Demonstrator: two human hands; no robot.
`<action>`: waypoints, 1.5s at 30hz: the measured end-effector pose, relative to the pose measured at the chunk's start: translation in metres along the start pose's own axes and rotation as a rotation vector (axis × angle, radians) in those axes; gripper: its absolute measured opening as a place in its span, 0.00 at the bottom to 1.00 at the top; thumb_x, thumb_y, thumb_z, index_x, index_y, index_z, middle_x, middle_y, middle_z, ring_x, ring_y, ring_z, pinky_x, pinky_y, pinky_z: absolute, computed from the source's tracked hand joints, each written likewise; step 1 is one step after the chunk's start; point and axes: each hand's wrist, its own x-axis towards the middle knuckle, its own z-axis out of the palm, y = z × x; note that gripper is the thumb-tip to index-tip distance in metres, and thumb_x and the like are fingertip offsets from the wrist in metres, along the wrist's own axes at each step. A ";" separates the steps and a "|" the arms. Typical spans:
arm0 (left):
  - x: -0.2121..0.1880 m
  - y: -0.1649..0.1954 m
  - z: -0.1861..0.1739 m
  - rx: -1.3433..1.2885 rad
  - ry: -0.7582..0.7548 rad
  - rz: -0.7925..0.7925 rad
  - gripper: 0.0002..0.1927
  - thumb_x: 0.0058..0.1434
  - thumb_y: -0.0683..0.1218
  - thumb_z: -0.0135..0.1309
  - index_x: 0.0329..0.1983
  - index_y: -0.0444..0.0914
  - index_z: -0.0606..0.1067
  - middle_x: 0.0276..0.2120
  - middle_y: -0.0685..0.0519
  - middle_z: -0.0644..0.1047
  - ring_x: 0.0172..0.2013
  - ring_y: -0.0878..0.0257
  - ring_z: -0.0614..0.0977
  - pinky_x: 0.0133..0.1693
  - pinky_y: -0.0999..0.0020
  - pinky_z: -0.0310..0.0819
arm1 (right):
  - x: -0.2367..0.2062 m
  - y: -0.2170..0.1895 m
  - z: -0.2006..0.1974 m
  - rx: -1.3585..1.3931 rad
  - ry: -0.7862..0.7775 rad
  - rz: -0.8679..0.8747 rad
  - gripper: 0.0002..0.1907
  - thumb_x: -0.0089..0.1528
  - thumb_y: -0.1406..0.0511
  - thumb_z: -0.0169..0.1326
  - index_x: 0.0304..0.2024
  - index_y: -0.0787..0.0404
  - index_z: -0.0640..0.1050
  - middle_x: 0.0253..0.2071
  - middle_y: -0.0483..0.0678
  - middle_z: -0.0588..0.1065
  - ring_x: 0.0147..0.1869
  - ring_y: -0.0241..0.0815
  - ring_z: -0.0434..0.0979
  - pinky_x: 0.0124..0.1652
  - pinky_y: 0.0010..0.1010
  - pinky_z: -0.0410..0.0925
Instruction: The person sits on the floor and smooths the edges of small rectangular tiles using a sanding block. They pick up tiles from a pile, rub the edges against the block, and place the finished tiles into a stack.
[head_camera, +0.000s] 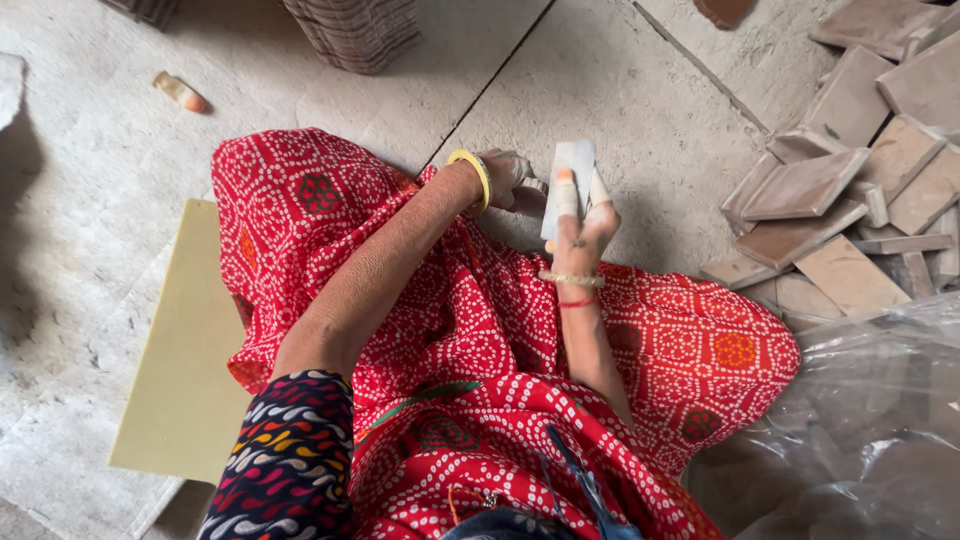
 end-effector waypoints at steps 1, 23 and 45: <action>0.000 0.001 -0.002 0.019 0.005 -0.006 0.25 0.56 0.47 0.63 0.57 0.40 0.74 0.56 0.49 0.77 0.56 0.54 0.79 0.58 0.60 0.75 | -0.006 0.002 0.000 -0.004 0.020 -0.102 0.17 0.70 0.63 0.54 0.57 0.67 0.79 0.33 0.48 0.79 0.28 0.35 0.76 0.26 0.31 0.70; -0.002 0.004 0.113 -0.102 0.495 0.123 0.24 0.59 0.54 0.60 0.50 0.34 0.75 0.47 0.37 0.78 0.51 0.43 0.78 0.55 0.50 0.73 | 0.000 0.044 0.016 -0.343 0.052 -0.344 0.24 0.56 0.70 0.50 0.55 0.73 0.77 0.42 0.63 0.81 0.44 0.53 0.85 0.43 0.39 0.77; -0.012 -0.001 0.142 -0.106 0.749 0.292 0.09 0.54 0.46 0.60 0.26 0.35 0.76 0.24 0.41 0.79 0.30 0.40 0.81 0.36 0.46 0.76 | 0.011 0.083 0.006 -0.448 0.009 0.032 0.17 0.56 0.63 0.56 0.44 0.65 0.81 0.42 0.61 0.79 0.44 0.57 0.81 0.47 0.45 0.73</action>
